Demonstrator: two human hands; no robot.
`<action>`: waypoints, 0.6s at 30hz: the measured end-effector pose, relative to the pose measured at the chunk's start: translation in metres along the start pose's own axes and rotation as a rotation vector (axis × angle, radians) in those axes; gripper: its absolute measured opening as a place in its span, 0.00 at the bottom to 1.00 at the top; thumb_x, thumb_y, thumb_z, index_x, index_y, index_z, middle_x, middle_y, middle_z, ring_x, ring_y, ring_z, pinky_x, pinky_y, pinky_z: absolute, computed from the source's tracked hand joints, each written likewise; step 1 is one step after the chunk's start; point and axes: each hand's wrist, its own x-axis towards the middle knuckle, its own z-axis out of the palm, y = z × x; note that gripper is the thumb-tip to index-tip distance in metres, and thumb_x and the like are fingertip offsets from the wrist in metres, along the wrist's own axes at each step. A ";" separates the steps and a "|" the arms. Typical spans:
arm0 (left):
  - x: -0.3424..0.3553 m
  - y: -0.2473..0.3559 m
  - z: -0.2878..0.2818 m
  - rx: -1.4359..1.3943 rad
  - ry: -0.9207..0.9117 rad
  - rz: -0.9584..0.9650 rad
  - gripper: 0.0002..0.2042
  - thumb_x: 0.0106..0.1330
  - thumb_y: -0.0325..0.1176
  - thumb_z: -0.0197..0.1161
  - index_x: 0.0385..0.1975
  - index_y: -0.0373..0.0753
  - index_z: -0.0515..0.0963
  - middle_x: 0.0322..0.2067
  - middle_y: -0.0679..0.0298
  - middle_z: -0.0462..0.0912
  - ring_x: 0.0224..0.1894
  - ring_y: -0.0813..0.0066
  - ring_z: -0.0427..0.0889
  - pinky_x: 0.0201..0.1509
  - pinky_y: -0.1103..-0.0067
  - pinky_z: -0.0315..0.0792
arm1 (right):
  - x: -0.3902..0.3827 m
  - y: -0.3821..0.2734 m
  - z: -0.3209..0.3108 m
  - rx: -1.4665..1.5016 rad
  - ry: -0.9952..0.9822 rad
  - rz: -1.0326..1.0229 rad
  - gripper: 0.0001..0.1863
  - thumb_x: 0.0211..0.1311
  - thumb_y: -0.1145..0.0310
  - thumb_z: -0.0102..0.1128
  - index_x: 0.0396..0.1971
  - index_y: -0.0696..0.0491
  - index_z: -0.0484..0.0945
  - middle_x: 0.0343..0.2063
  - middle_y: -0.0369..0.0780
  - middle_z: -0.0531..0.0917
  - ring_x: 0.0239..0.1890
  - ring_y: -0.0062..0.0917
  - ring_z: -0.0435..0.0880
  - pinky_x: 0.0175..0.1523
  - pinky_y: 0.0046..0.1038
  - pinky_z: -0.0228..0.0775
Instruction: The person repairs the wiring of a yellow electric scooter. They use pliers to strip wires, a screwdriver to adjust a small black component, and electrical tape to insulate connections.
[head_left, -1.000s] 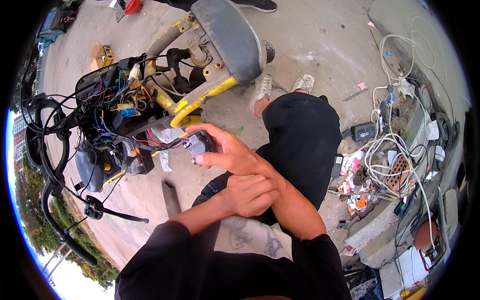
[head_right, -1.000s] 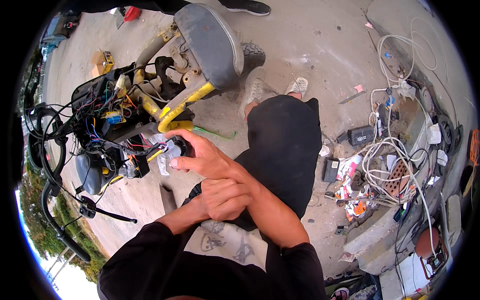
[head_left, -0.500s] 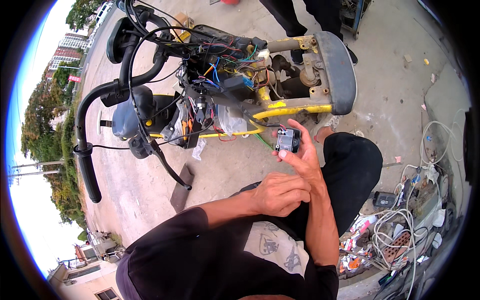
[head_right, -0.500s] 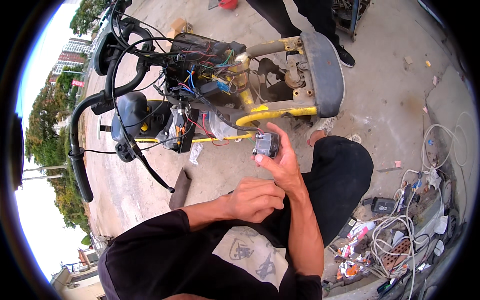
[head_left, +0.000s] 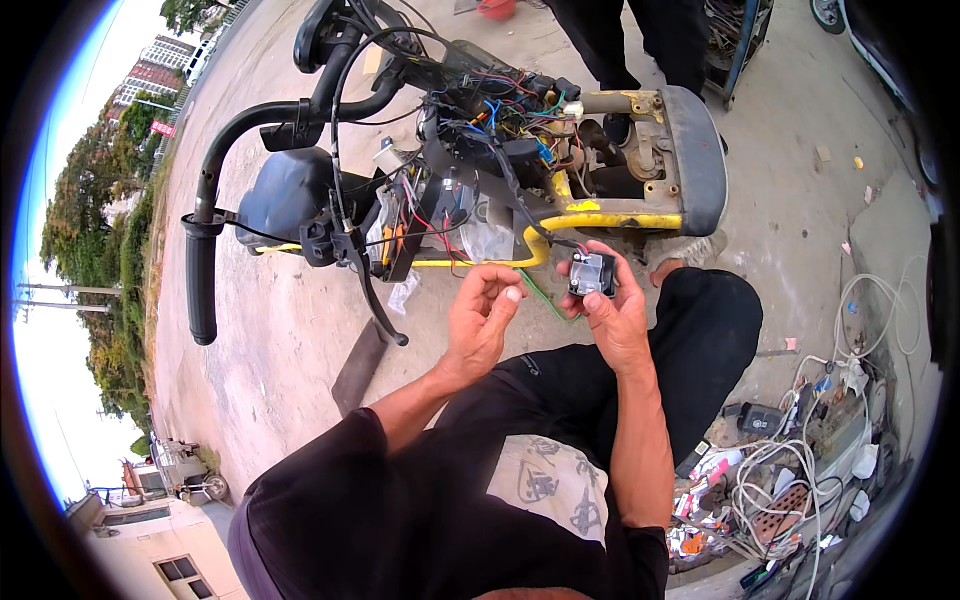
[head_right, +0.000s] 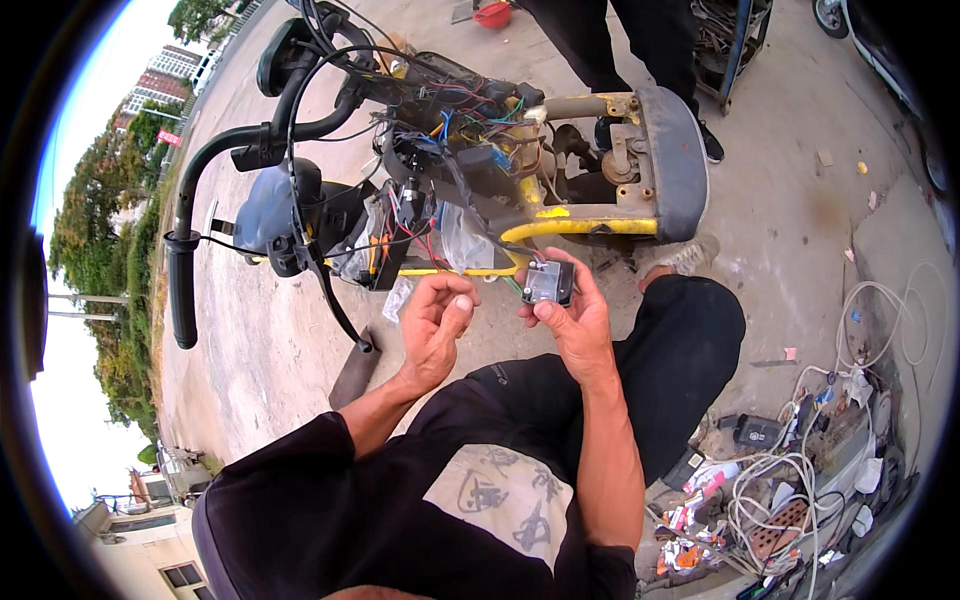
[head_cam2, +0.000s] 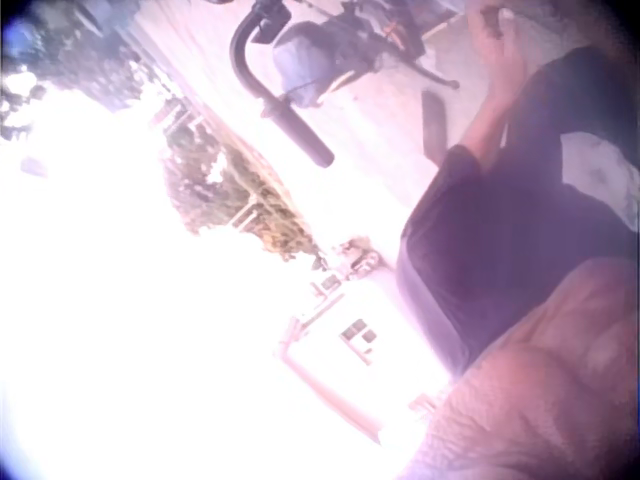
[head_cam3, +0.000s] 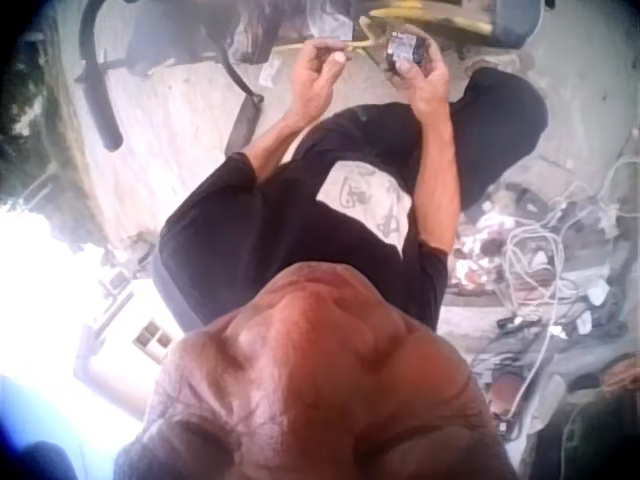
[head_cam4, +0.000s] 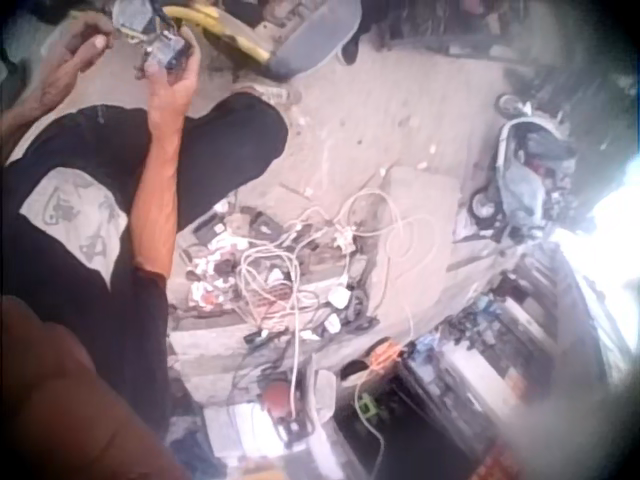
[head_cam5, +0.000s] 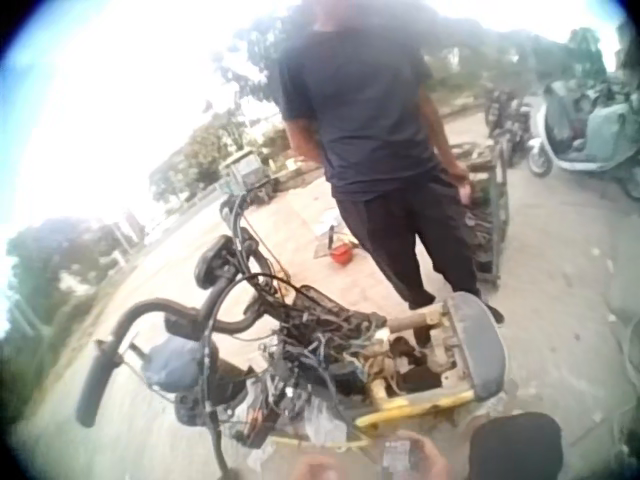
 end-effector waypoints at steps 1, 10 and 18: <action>0.003 -0.001 -0.003 -0.036 0.037 -0.042 0.11 0.81 0.31 0.61 0.56 0.35 0.73 0.43 0.64 0.82 0.33 0.85 0.72 0.33 0.86 0.67 | 0.000 -0.001 -0.001 0.065 0.001 -0.032 0.43 0.64 0.65 0.81 0.74 0.56 0.66 0.57 0.49 0.85 0.42 0.31 0.90 0.47 0.28 0.82; 0.025 0.007 -0.018 0.170 0.080 0.106 0.10 0.80 0.33 0.64 0.52 0.34 0.77 0.45 0.64 0.82 0.39 0.81 0.77 0.39 0.83 0.71 | -0.007 0.006 0.000 -0.004 -0.034 0.016 0.43 0.61 0.64 0.83 0.72 0.56 0.69 0.57 0.48 0.86 0.46 0.28 0.89 0.48 0.29 0.82; 0.103 0.062 0.037 1.228 0.130 0.755 0.21 0.58 0.25 0.77 0.52 0.40 0.81 0.51 0.59 0.82 0.58 0.56 0.75 0.63 0.66 0.68 | -0.003 0.015 -0.001 -0.164 -0.057 -0.019 0.42 0.58 0.68 0.84 0.71 0.56 0.71 0.58 0.43 0.84 0.57 0.26 0.84 0.60 0.31 0.81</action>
